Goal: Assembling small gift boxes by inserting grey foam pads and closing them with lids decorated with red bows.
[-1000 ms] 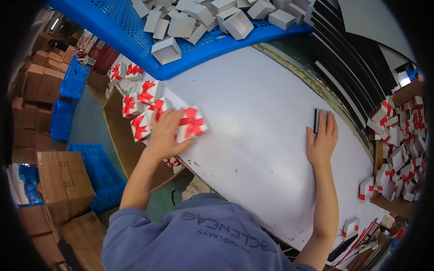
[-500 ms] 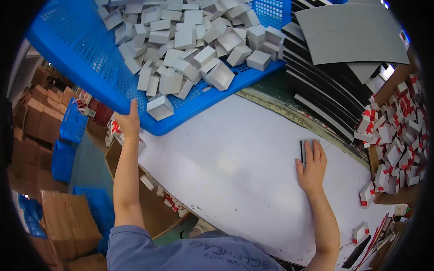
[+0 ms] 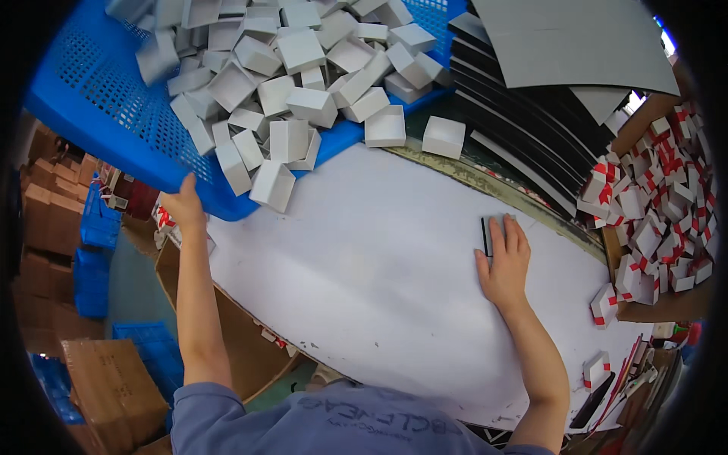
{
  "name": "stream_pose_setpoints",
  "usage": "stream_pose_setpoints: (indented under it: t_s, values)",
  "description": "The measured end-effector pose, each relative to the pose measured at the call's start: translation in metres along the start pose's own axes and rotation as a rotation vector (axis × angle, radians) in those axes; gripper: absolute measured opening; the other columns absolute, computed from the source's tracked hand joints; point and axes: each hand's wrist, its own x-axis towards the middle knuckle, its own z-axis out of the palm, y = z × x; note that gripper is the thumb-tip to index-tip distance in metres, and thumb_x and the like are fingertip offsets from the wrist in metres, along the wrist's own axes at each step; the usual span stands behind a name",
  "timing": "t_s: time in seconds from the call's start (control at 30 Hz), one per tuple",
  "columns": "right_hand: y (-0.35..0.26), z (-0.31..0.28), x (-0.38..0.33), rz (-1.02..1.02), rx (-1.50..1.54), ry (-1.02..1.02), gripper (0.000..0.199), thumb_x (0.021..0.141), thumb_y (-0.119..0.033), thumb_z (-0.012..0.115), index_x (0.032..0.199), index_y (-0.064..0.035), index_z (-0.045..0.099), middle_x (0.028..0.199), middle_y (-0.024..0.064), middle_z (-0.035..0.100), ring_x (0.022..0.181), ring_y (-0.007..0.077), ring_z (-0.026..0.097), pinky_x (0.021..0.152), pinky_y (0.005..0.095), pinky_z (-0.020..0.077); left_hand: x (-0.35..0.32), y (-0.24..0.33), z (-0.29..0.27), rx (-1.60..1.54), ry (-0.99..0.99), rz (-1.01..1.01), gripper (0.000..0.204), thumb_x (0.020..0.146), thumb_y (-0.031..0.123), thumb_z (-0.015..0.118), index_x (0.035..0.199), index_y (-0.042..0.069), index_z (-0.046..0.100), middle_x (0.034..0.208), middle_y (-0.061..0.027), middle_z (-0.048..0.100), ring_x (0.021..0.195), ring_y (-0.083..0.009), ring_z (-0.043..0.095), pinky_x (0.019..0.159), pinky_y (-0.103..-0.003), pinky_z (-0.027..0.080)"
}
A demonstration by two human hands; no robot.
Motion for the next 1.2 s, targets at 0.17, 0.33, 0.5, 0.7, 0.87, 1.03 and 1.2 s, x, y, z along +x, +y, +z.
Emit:
stream_pose_setpoints:
  t_s: [0.17, 0.33, 0.5, 0.7, 0.87, 1.03, 1.2]
  values:
    - [-0.001, 0.002, -0.003, -0.002, -0.037, -0.008, 0.055, 0.076, -0.019, 0.061, 0.126, -0.0028, 0.044, 0.134, 0.0213, 0.037, 0.12, 0.0388, 0.034, 0.099, 0.0454, 0.0283, -0.049, -0.012, 0.028, -0.024, 0.171, 0.12, 0.064, 0.078, 0.013, 0.064, 0.13, -0.004, 0.031, 0.133, -0.0245, 0.03, 0.119, -0.0312, 0.035, 0.097, -0.039, 0.032]
    - [0.001, -0.001, -0.001, -0.028, 0.009, 0.052, 0.056, 0.072, -0.022, 0.063, 0.124, -0.0055, 0.048, 0.127, 0.021, 0.042, 0.114, 0.0378, 0.039, 0.095, 0.0452, 0.0325, -0.142, 0.025, 0.052, 0.1, -0.684, 0.36, 0.06, 0.075, 0.016, 0.068, 0.128, 0.006, 0.044, 0.142, -0.0233, 0.022, 0.131, -0.0374, 0.024, 0.104, -0.041, 0.027]
    - [-0.022, -0.017, -0.012, -0.097, 0.097, -0.053, 0.06, 0.066, -0.021, 0.066, 0.122, -0.0044, 0.05, 0.122, 0.0189, 0.046, 0.108, 0.0361, 0.043, 0.09, 0.0442, 0.0365, -0.16, 0.061, 0.081, -0.076, -0.889, 0.417, 0.049, 0.072, 0.01, 0.07, 0.118, 0.006, 0.052, 0.138, -0.017, 0.031, 0.127, -0.0338, 0.033, 0.1, -0.037, 0.034]
    - [-0.031, -0.011, -0.037, -0.24, 0.095, 0.01, 0.053, 0.064, -0.009, 0.069, 0.114, -0.0009, 0.055, 0.118, 0.016, 0.054, 0.099, 0.0292, 0.052, 0.081, 0.0378, 0.0446, -0.162, 0.089, 0.061, -0.082, -1.026, 0.601, 0.071, 0.064, 0.009, 0.075, 0.126, 0.008, 0.041, 0.135, -0.0143, 0.034, 0.119, -0.0344, 0.039, 0.094, -0.043, 0.038]
    - [-0.033, -0.008, -0.042, -0.196, 0.095, 0.098, 0.044, 0.065, -0.004, 0.067, 0.109, -0.0027, 0.06, 0.116, 0.0149, 0.056, 0.097, 0.0277, 0.054, 0.079, 0.0362, 0.0459, -0.215, 0.113, 0.041, -0.018, -1.354, 0.916, 0.08, 0.059, 0.013, 0.078, 0.13, 0.012, 0.039, 0.138, -0.013, 0.033, 0.116, -0.0295, 0.042, 0.09, -0.043, 0.036]
    - [-0.027, -0.02, -0.047, -0.136, 0.245, 0.226, 0.038, 0.066, -0.002, 0.067, 0.103, -0.0066, 0.064, 0.105, 0.0125, 0.061, 0.088, 0.0268, 0.056, 0.075, 0.036, 0.0465, -0.232, 0.108, 0.034, 0.152, -1.411, 0.792, 0.091, 0.059, 0.014, 0.077, 0.135, 0.009, 0.029, 0.137, -0.0141, 0.035, 0.117, -0.0296, 0.042, 0.094, -0.042, 0.028]
    - [-0.09, -0.049, -0.058, -0.535, 0.212, 0.326, 0.04, 0.056, -0.004, 0.064, 0.095, -0.0087, 0.067, 0.081, -0.0003, 0.053, 0.07, 0.0156, 0.049, 0.057, 0.0277, 0.0374, -0.26, 0.103, 0.024, -0.073, -1.315, 0.416, 0.092, 0.061, 0.013, 0.075, 0.137, 0.006, 0.024, 0.135, -0.018, 0.034, 0.119, -0.0321, 0.039, 0.097, -0.045, 0.024]
